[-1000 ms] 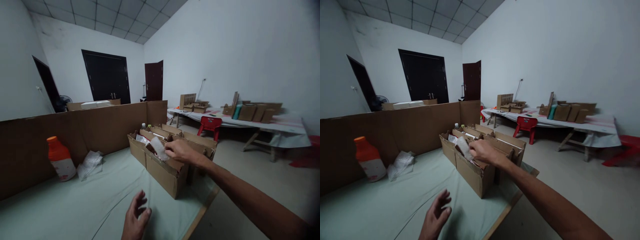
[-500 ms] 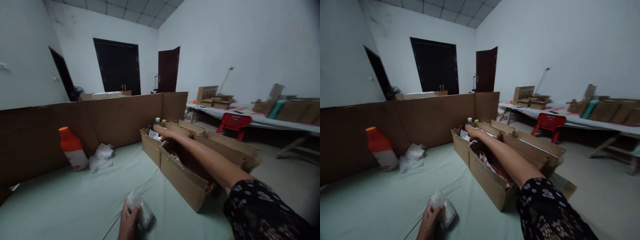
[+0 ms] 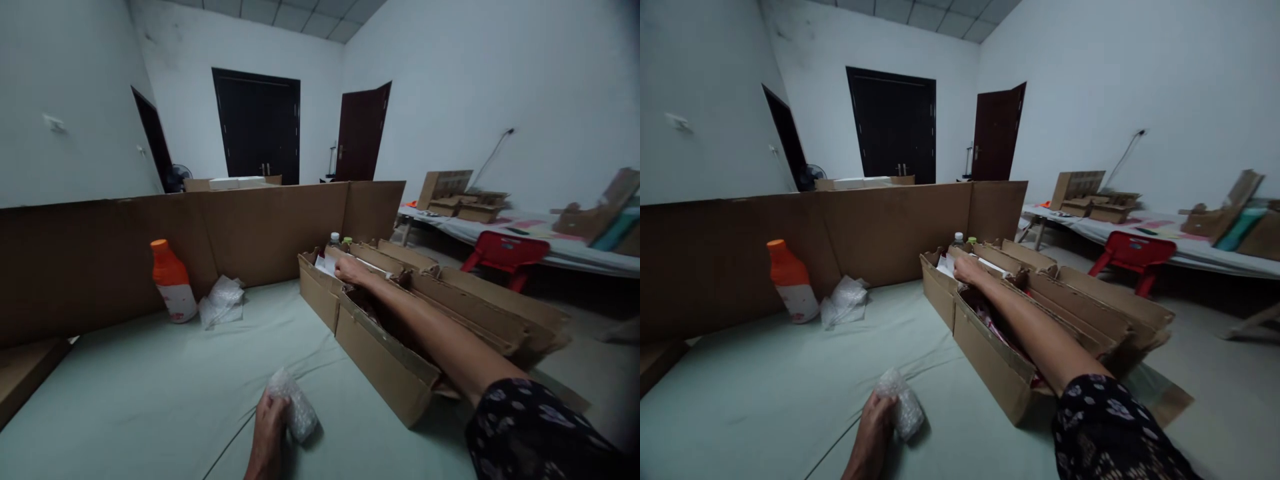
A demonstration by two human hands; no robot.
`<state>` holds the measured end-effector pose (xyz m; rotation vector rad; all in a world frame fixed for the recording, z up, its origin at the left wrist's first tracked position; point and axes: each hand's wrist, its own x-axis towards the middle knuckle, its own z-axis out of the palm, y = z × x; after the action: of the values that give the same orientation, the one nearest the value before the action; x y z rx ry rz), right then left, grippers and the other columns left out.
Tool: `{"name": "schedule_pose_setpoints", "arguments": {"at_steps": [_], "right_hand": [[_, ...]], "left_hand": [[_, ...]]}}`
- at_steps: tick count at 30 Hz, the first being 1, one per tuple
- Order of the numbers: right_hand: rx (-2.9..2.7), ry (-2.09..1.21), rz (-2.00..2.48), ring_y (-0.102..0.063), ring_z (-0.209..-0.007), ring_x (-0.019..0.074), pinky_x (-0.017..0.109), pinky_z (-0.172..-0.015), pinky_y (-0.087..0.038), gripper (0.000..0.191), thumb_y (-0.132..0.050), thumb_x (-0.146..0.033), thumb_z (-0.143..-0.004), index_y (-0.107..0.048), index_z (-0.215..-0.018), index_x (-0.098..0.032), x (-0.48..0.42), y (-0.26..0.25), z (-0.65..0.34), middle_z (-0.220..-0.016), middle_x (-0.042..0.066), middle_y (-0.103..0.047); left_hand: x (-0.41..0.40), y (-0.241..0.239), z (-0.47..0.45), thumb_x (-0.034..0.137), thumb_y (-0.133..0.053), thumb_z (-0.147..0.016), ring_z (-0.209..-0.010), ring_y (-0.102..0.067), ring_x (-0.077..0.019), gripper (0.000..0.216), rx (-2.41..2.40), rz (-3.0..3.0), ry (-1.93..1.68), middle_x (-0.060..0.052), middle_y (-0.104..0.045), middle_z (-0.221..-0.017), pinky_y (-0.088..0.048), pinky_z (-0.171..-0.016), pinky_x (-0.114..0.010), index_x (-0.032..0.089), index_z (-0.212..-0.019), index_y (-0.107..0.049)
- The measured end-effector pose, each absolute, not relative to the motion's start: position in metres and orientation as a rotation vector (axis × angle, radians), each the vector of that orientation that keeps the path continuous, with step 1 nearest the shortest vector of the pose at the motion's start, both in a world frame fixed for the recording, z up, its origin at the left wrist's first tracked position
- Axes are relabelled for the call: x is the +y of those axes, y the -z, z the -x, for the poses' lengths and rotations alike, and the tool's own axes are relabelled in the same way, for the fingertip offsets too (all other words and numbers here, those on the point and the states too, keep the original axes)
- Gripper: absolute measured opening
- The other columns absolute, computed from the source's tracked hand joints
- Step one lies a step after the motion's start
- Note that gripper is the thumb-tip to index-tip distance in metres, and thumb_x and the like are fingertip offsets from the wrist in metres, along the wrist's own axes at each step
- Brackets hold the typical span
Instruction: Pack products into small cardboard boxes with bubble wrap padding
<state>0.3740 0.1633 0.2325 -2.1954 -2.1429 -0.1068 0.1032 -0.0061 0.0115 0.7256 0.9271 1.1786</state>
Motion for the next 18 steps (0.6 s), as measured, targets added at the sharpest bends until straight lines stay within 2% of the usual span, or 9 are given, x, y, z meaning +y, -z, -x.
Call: {"name": "schedule_pose_setpoints", "arguments": {"at_steps": [2, 4, 6, 8, 9, 11, 14, 16, 18], "right_hand": [[-2.117, 0.205, 2.157, -0.066, -0.098, 0.0231, 0.037, -0.084, -0.052, 0.026, -0.051, -0.031, -0.1, -0.067, -0.109, -0.012, 0.151, -0.25, -0.36, -0.108, 0.013, -0.07], [-2.149, 0.288, 2.054, -0.066, -0.1, 0.0248, 0.033, -0.082, -0.047, 0.03, -0.044, -0.026, -0.1, -0.069, -0.106, -0.012, 0.131, -0.263, -0.34, -0.106, 0.016, -0.072], [-2.248, 0.325, 1.913, -0.066, -0.1, 0.0229, 0.03, -0.082, -0.043, 0.028, -0.047, -0.028, -0.096, -0.071, -0.105, -0.017, 0.102, -0.266, -0.316, -0.106, 0.012, -0.074], [-2.468, 0.318, 1.676, -0.066, -0.096, 0.0193, 0.028, -0.082, -0.041, 0.019, -0.058, -0.031, -0.088, -0.072, -0.094, -0.022, 0.068, -0.253, -0.288, -0.1, 0.005, -0.076], [-2.689, 0.33, 1.388, -0.066, -0.091, 0.0192, 0.03, -0.08, -0.041, 0.014, -0.061, -0.029, -0.084, -0.072, -0.089, -0.021, 0.05, -0.242, -0.273, -0.094, 0.005, -0.077], [-2.99, 0.308, 0.873, -0.065, -0.082, 0.0206, 0.033, -0.075, -0.041, 0.012, -0.066, -0.03, -0.074, -0.07, -0.083, -0.022, 0.018, -0.215, -0.245, -0.085, 0.003, -0.077], [-3.166, 0.193, 0.436, -0.064, -0.081, 0.0217, 0.035, -0.075, -0.043, 0.011, -0.065, -0.034, -0.077, -0.068, -0.077, -0.024, -0.016, -0.182, -0.216, -0.078, 0.001, -0.076], [-3.189, 0.036, 0.266, -0.066, -0.088, 0.019, 0.031, -0.08, -0.044, 0.008, -0.064, -0.028, -0.082, -0.069, -0.084, -0.022, -0.029, -0.175, -0.214, -0.089, 0.001, -0.078], [-3.089, -0.108, 0.304, -0.066, -0.095, 0.0161, 0.026, -0.086, -0.045, 0.015, -0.064, -0.023, -0.085, -0.069, -0.099, -0.02, -0.035, -0.18, -0.228, -0.102, 0.001, -0.078]], "left_hand": [[-0.003, -0.016, -0.099, 0.037, -0.076, -0.063, -0.068, -0.056, -0.015, 0.028, 0.881, -0.659, -1.215, 0.001, -0.061, -0.071, -0.045, -0.064, -0.027, 0.017, -0.078, -0.065], [-0.001, -0.026, -0.091, 0.034, -0.078, -0.059, -0.084, -0.064, -0.0204, 0.03, 0.803, -0.555, -1.233, -0.004, -0.07, -0.084, -0.05, -0.078, -0.032, 0.017, -0.081, -0.068], [-0.001, -0.041, -0.08, 0.032, -0.077, -0.059, -0.107, -0.065, -0.0273, 0.035, 0.686, -0.468, -1.22, -0.009, -0.073, -0.104, -0.05, -0.094, -0.04, 0.018, -0.09, -0.072], [-0.003, -0.055, -0.069, 0.035, -0.074, -0.064, -0.124, -0.058, -0.0331, 0.041, 0.583, -0.456, -1.203, -0.011, -0.07, -0.122, -0.045, -0.105, -0.05, 0.021, -0.102, -0.073], [-0.005, -0.059, -0.064, 0.037, -0.072, -0.066, -0.128, -0.056, -0.0353, 0.043, 0.575, -0.493, -1.208, -0.01, -0.07, -0.125, -0.043, -0.107, -0.053, 0.023, -0.106, -0.073], [-0.008, -0.062, -0.057, 0.042, -0.071, -0.066, -0.13, -0.054, -0.0385, 0.046, 0.644, -0.608, -1.238, -0.006, -0.073, -0.121, -0.044, -0.108, -0.056, 0.029, -0.11, -0.073], [-0.01, -0.059, -0.048, 0.046, -0.075, -0.06, -0.128, -0.055, -0.0404, 0.054, 0.782, -0.746, -1.265, 0.002, -0.076, -0.112, -0.051, -0.102, -0.054, 0.04, -0.114, -0.071], [-0.006, -0.06, -0.037, 0.047, -0.078, -0.057, -0.128, -0.055, -0.0417, 0.064, 0.814, -0.775, -1.265, 0.004, -0.076, -0.112, -0.054, -0.097, -0.053, 0.044, -0.12, -0.067], [0.001, -0.067, -0.019, 0.049, -0.081, -0.053, -0.126, -0.056, -0.0435, 0.074, 0.909, -0.818, -1.307, 0.003, -0.077, -0.109, -0.058, -0.091, -0.053, 0.044, -0.126, -0.064]]}}
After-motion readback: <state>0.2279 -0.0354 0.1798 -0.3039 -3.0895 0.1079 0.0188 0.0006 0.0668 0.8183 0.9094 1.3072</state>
